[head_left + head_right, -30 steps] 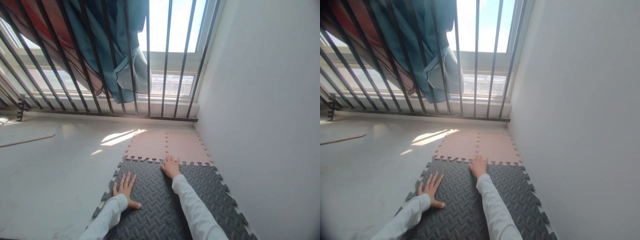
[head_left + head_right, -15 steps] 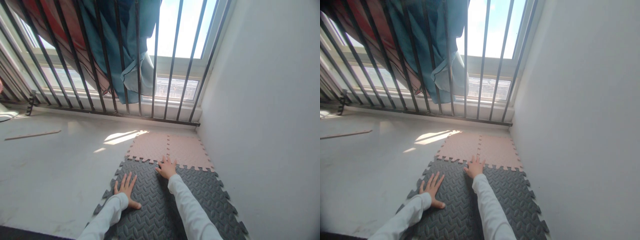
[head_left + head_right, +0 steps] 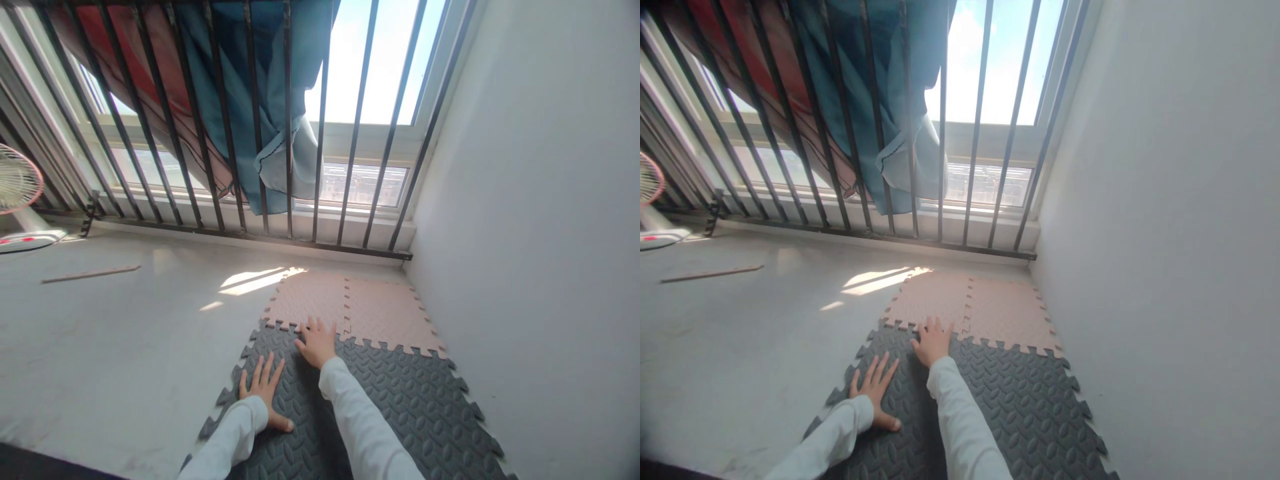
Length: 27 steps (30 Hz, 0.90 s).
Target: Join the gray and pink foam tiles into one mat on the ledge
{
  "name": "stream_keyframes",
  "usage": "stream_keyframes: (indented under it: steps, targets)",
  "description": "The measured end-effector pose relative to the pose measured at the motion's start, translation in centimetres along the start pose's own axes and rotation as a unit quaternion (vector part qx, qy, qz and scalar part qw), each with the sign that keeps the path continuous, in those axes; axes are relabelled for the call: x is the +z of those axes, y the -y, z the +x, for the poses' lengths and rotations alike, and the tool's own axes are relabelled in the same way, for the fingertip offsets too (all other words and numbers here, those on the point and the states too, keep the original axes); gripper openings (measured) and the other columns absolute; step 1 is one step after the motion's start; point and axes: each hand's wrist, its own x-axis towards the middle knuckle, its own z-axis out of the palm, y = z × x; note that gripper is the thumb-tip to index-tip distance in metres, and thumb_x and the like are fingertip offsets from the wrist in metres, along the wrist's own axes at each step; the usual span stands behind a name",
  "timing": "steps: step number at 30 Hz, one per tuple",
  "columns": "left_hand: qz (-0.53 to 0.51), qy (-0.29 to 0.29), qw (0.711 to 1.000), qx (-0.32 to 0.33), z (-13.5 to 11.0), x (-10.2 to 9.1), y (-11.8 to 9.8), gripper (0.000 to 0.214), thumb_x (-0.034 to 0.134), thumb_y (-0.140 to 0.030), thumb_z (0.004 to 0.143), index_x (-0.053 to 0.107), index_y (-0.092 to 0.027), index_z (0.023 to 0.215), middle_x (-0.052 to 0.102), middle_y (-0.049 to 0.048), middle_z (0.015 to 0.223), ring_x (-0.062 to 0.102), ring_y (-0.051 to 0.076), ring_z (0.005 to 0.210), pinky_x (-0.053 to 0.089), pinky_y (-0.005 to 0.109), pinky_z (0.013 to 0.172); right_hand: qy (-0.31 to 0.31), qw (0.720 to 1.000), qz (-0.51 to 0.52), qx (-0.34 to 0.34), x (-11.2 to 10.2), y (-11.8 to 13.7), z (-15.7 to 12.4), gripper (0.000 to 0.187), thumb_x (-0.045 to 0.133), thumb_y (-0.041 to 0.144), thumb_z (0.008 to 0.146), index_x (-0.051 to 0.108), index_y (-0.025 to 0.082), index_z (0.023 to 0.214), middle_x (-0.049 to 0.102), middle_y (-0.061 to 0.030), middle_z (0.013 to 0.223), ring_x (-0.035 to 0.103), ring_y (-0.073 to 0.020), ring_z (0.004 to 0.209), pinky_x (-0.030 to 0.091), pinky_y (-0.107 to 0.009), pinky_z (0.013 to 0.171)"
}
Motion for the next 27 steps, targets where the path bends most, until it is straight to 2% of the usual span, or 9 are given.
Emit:
stream_keyframes:
  steps: [3, 6, 9, 11, 14, 17, 21, 24, 27]
  targets:
    - [-0.006, -0.014, 1.0, 0.008, 0.4, 0.6, 0.3, 0.119, 0.061, -0.061, 0.037, 0.004, -0.03, 0.136, -0.01, 0.0007, 0.145, -0.013, 0.03, 0.131, -0.008, 0.057, 0.099, -0.003, 1.0, 0.002, 0.004, 0.8, 1.1, 0.5, 0.054, 0.019, 0.052, 0.084, 0.034, 0.028, 0.13, 0.025, -0.0073, 0.141, 0.015, -0.0267, 0.129, 0.003, -0.062, 0.095]
    - [-0.01, -0.022, 1.0, 0.016, 1.0, 1.3, 0.6, 0.12, 0.061, -0.064, 0.036, 0.004, -0.031, 0.136, -0.009, 0.0011, 0.145, -0.012, 0.029, 0.131, -0.009, 0.057, 0.099, -0.012, 1.0, -0.016, 0.007, 1.3, 2.1, 0.8, 0.055, 0.023, 0.051, 0.084, 0.04, 0.021, 0.127, 0.031, -0.0122, 0.137, 0.017, -0.0281, 0.127, 0.005, -0.06, 0.096]
    - [-0.015, -0.032, 0.999, 0.023, 1.6, 2.0, 1.0, 0.121, 0.06, -0.066, 0.036, 0.004, -0.031, 0.136, -0.008, 0.002, 0.145, -0.012, 0.03, 0.131, -0.01, 0.058, 0.098, -0.047, 0.999, -0.019, -0.005, 1.0, 2.9, 1.3, 0.044, 0.027, 0.043, 0.085, 0.054, 0.02, 0.112, 0.047, -0.0127, 0.124, 0.031, -0.0267, 0.119, 0.006, -0.058, 0.096]
    - [-0.014, -0.04, 0.999, 0.025, 2.0, 2.5, 1.2, 0.121, 0.059, -0.068, 0.036, 0.003, -0.031, 0.136, -0.008, 0.0022, 0.145, -0.012, 0.03, 0.131, -0.01, 0.058, 0.098, -0.068, 0.998, -0.015, -0.007, 0.9, 3.3, 1.8, 0.035, 0.033, 0.036, 0.084, 0.054, 0.022, 0.108, 0.054, -0.0112, 0.113, 0.039, -0.0244, 0.11, 0.012, -0.055, 0.096]
    - [-0.019, -0.046, 0.998, 0.034, 2.3, 3.0, 1.4, 0.12, 0.057, -0.07, 0.037, 0.002, -0.031, 0.136, -0.01, 0.0014, 0.145, -0.013, 0.03, 0.13, -0.011, 0.058, 0.098, -0.082, 0.996, -0.021, -0.019, 1.1, 3.8, 2.6, 0.035, 0.04, 0.03, 0.082, 0.048, 0.025, 0.115, 0.054, -0.0106, 0.11, 0.043, -0.0234, 0.105, 0.021, -0.048, 0.092]
    - [-0.03, -0.051, 0.997, 0.043, 2.4, 3.2, 1.5, 0.121, 0.056, -0.072, 0.036, 0.001, -0.032, 0.136, -0.011, 0.0006, 0.145, -0.015, 0.031, 0.13, -0.011, 0.058, 0.098, -0.086, 0.995, -0.048, -0.034, 1.2, 4.2, 3.6, 0.031, 0.037, 0.025, 0.082, 0.051, 0.024, 0.11, 0.052, -0.0118, 0.11, 0.043, -0.0242, 0.103, 0.025, -0.046, 0.087]
    - [-0.047, -0.056, 0.996, 0.049, 2.2, 3.2, 1.6, 0.121, 0.056, -0.072, 0.036, 0.001, -0.032, 0.136, -0.012, 0.0004, 0.144, -0.015, 0.032, 0.129, -0.012, 0.059, 0.098, -0.074, 0.99, -0.084, -0.086, 0.4, 4.7, 4.7, 0.031, 0.029, 0.014, 0.083, 0.058, 0.019, 0.093, 0.056, -0.0112, 0.1, 0.046, -0.0224, 0.098, 0.023, -0.046, 0.088]
    - [-0.053, -0.052, 0.996, 0.05, 2.1, 3.0, 1.6, 0.121, 0.057, -0.072, 0.036, 0.0, -0.032, 0.136, -0.013, 0.0011, 0.144, -0.016, 0.031, 0.129, -0.013, 0.059, 0.097, -0.064, 0.987, -0.087, -0.121, -0.1, 4.8, 5.1, 0.032, 0.028, 0.014, 0.085, 0.059, 0.02, 0.091, 0.058, -0.0088, 0.094, 0.048, -0.0201, 0.095, 0.017, -0.046, 0.093]
    - [-0.053, -0.05, 0.996, 0.051, 2.0, 2.9, 1.5, 0.121, 0.057, -0.072, 0.036, 0.0, -0.032, 0.136, -0.013, 0.0014, 0.144, -0.016, 0.031, 0.129, -0.013, 0.059, 0.097, -0.059, 0.987, -0.085, -0.127, -0.2, 4.9, 5.0, 0.031, 0.028, 0.014, 0.085, 0.058, 0.02, 0.094, 0.058, -0.0079, 0.095, 0.05, -0.0191, 0.092, 0.016, -0.046, 0.093]
